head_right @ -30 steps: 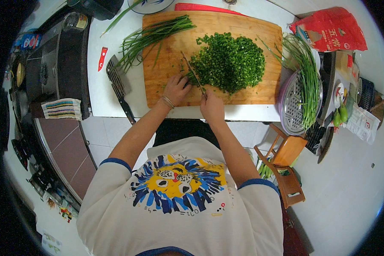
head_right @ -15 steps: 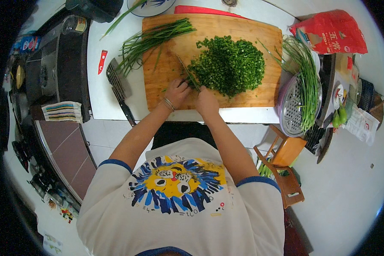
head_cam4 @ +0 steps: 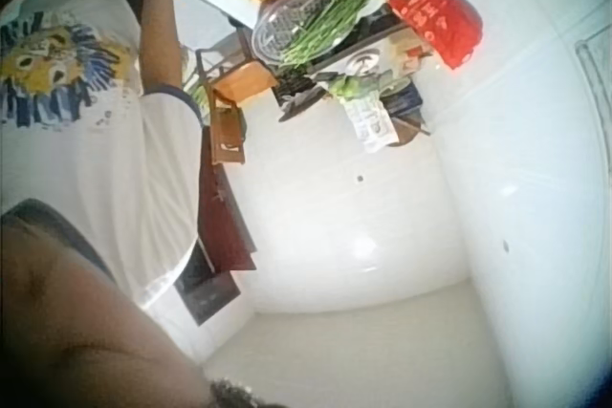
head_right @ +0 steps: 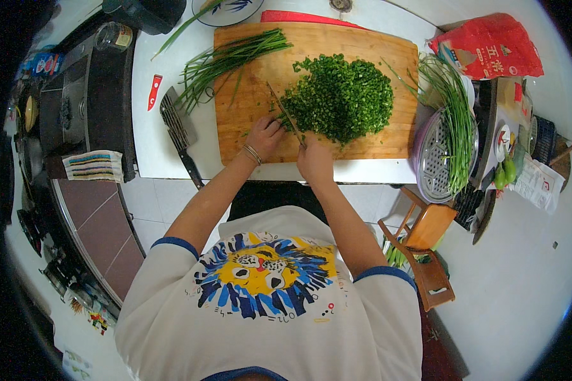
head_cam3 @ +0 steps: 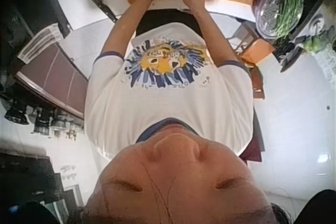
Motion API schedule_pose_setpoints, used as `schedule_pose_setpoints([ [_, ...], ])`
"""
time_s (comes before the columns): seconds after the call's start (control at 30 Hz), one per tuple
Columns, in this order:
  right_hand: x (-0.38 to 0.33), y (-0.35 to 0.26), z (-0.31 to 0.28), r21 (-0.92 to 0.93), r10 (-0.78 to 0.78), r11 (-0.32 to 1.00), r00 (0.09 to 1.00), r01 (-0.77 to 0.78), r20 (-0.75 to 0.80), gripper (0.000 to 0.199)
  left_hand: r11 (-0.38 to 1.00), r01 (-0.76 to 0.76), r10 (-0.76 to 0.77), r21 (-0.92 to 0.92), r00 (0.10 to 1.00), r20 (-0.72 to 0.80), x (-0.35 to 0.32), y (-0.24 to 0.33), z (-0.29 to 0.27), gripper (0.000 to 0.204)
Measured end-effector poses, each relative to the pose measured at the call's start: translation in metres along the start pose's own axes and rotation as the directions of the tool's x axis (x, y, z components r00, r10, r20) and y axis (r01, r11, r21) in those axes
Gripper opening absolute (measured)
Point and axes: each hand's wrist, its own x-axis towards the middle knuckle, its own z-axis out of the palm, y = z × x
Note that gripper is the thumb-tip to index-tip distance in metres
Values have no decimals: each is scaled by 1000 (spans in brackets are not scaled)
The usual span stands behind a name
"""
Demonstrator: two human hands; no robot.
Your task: The person chops green onions on a wooden cutting board using a large cleaver. They repeatedly gather bunches of green onions from a metal colander, place them on the board, and slice them into small pieces, accumulating a large pile of chopped vegetables.
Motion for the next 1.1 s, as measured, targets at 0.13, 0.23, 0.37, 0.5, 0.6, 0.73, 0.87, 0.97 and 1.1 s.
schedule_pose_setpoints([
  [0.13,4,3,15,-75,56,996,997,-52,61,20,1000,18,-18,-17,999,29,-4,1,-1,18],
  [0.23,18,2,25,-55,70,996,995,-66,74,20,998,44,-40,-49,996,84,-2,4,-2,18],
  [0.37,41,-6,25,37,-11,999,1000,11,-6,19,1000,11,-11,-4,999,51,-1,1,-1,21],
  [0.5,28,-4,4,88,-1,996,1000,3,-22,18,999,31,-31,-8,999,12,0,2,0,22],
  [0.6,11,1,1,16,-50,999,998,51,-27,18,1000,23,-23,0,999,-27,0,2,4,20],
  [0.73,0,1,7,-44,20,999,999,-18,45,17,1000,17,-17,6,1000,-15,0,1,2,20],
  [0.87,2,1,17,-96,21,995,998,-15,56,16,999,38,-38,-2,999,14,-1,3,-2,20],
  [0.97,6,-8,16,-189,50,982,991,-26,121,16,997,78,-77,-26,996,42,0,6,-6,20],
  [1.1,24,-18,19,-157,67,986,991,-49,113,19,997,72,-70,-23,994,81,-7,4,0,19],
])
